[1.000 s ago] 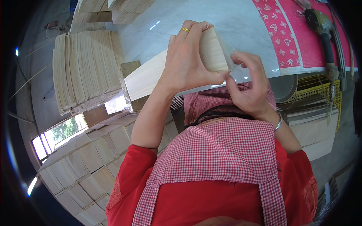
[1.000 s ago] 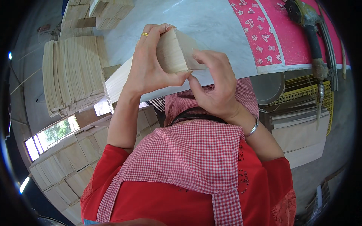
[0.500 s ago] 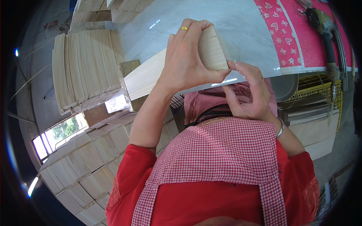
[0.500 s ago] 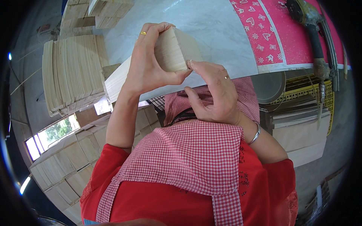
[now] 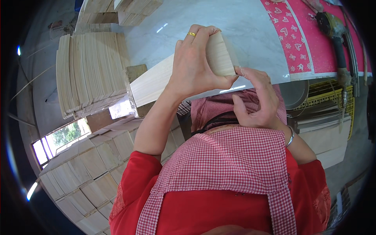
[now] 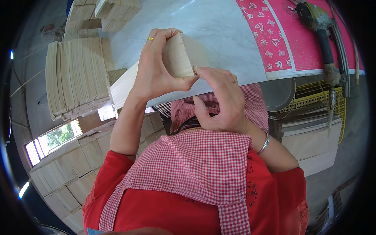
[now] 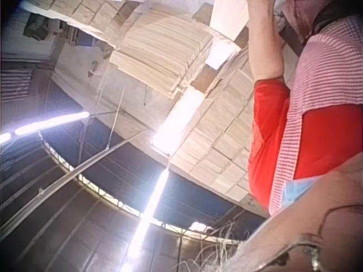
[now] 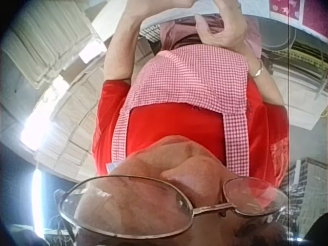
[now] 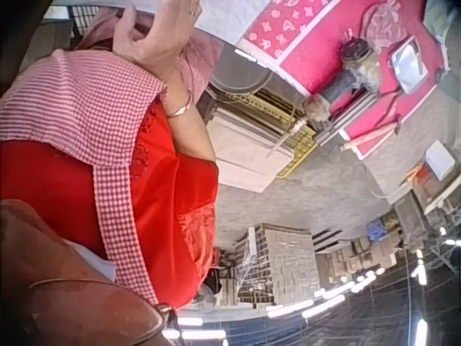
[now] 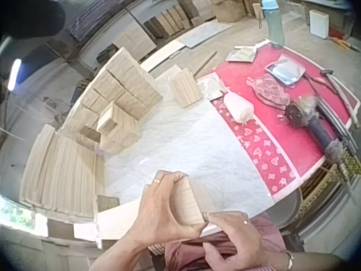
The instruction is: Assemble wooden boxes by applying glue to joints and securing them with a pneumatic stapler.
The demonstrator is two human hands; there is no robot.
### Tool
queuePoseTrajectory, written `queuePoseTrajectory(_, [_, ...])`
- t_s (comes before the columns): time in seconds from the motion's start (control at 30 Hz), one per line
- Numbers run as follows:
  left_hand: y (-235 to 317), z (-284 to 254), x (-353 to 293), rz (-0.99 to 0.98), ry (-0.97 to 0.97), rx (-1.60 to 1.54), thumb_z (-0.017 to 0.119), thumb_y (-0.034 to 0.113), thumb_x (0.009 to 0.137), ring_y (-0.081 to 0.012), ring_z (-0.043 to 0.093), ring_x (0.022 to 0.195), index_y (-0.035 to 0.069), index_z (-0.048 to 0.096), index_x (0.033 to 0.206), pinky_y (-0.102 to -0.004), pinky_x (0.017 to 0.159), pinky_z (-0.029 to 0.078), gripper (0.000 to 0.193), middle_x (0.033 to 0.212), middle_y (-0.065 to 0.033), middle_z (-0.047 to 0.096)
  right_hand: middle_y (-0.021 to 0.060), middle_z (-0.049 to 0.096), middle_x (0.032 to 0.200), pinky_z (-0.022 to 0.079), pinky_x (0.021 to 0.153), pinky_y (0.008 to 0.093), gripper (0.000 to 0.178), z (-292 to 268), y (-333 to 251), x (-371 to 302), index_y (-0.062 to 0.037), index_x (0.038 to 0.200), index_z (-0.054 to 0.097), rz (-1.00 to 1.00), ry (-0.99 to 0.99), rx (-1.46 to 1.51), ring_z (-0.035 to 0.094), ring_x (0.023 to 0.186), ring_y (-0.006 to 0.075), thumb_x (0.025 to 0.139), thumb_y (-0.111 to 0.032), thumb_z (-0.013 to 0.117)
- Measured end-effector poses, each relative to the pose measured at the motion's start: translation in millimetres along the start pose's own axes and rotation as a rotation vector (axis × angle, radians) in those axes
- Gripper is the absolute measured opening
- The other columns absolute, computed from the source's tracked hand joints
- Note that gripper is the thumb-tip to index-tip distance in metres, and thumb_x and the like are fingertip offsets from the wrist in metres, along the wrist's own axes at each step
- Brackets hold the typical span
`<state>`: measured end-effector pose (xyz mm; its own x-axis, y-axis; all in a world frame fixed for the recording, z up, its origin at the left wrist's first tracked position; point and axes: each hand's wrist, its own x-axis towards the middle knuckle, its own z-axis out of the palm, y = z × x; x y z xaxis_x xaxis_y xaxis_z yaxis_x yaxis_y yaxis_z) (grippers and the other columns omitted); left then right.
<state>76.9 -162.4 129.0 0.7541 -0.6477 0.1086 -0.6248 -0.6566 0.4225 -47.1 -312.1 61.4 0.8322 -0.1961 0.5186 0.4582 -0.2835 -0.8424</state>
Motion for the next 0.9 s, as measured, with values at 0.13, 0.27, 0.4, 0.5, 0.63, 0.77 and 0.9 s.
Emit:
queuePoseTrajectory(0.13, [-2.4,-2.1,-1.8,-0.011,-0.006,0.003,0.087,0.032,0.049,-0.0333,0.058,0.102,0.0,0.054,0.12,-0.0426,0.088,0.048,0.084,0.112,-0.015,0.057,0.0231,0.063,0.121,0.049,0.093,0.0431,0.062,-4.3,6.4,20.2,0.0063,0.13,0.053,0.034,-0.036,0.023,0.062,0.109,0.0375,0.074,-0.007,0.076])
queuePoseTrajectory(0.27, [-5.3,-1.2,-2.6,-0.003,-0.013,-0.003,0.086,0.039,0.047,-0.0313,0.057,0.102,0.002,0.054,0.123,-0.0403,0.085,0.041,0.09,0.114,-0.0137,0.056,0.0258,0.059,0.127,0.048,0.096,0.0438,0.068,10.8,24.3,45.6,0.0081,0.137,0.046,0.037,-0.046,0.142,0.06,0.115,0.0389,0.08,-0.015,0.075])
queuePoseTrajectory(0.4, [-5.7,0.4,-2.6,0.009,0.023,0.0,0.086,0.038,0.046,-0.0312,0.057,0.103,0.002,0.055,0.124,-0.0405,0.085,0.041,0.091,0.114,-0.0137,0.056,0.0273,0.057,0.131,0.047,0.101,0.0434,0.075,14.9,21.5,43.8,0.0087,0.144,0.039,0.006,-0.103,0.168,0.057,0.121,0.0392,0.084,-0.021,0.073])
queuePoseTrajectory(0.5, [-4.9,-0.2,-3.2,-0.005,-0.003,-0.001,0.086,0.039,0.046,-0.0309,0.057,0.103,0.003,0.055,0.124,-0.0404,0.084,0.04,0.091,0.114,-0.0135,0.056,0.0279,0.056,0.134,0.045,0.104,0.0426,0.077,3.3,14.7,36.0,0.0085,0.146,0.037,0.007,-0.163,0.175,0.056,0.124,0.039,0.085,-0.022,0.072])
queuePoseTrajectory(0.63, [-3.5,-1.8,-4.3,0.002,0.002,0.017,0.086,0.034,0.049,-0.0335,0.058,0.102,0.001,0.055,0.122,-0.0427,0.089,0.046,0.086,0.113,-0.0139,0.057,0.0281,0.055,0.135,0.044,0.106,0.0414,0.075,-22.4,-1.3,20.1,0.0079,0.146,0.037,0.083,-0.259,0.26,0.056,0.126,0.038,0.085,-0.019,0.071])
queuePoseTrajectory(0.77, [-2.2,-1.8,-3.5,0.003,0.005,0.027,0.086,0.035,0.049,-0.0333,0.058,0.101,0.001,0.056,0.121,-0.0426,0.088,0.046,0.085,0.112,-0.014,0.057,0.0265,0.056,0.134,0.044,0.106,0.0403,0.069,-39.8,-9.9,12.2,0.0067,0.144,0.041,0.175,-0.321,0.295,0.057,0.125,0.0361,0.085,-0.017,0.07])
queuePoseTrajectory(0.9, [-1.6,-1.6,-3.0,-0.002,-0.003,0.004,0.086,0.036,0.05,-0.0339,0.059,0.1,0.002,0.056,0.121,-0.0428,0.088,0.046,0.085,0.111,-0.0139,0.057,0.0228,0.061,0.129,0.044,0.105,0.0386,0.057,-60.9,-8.0,9.8,0.0032,0.136,0.052,0.25,-0.355,0.176,0.059,0.122,0.0329,0.085,-0.015,0.07])
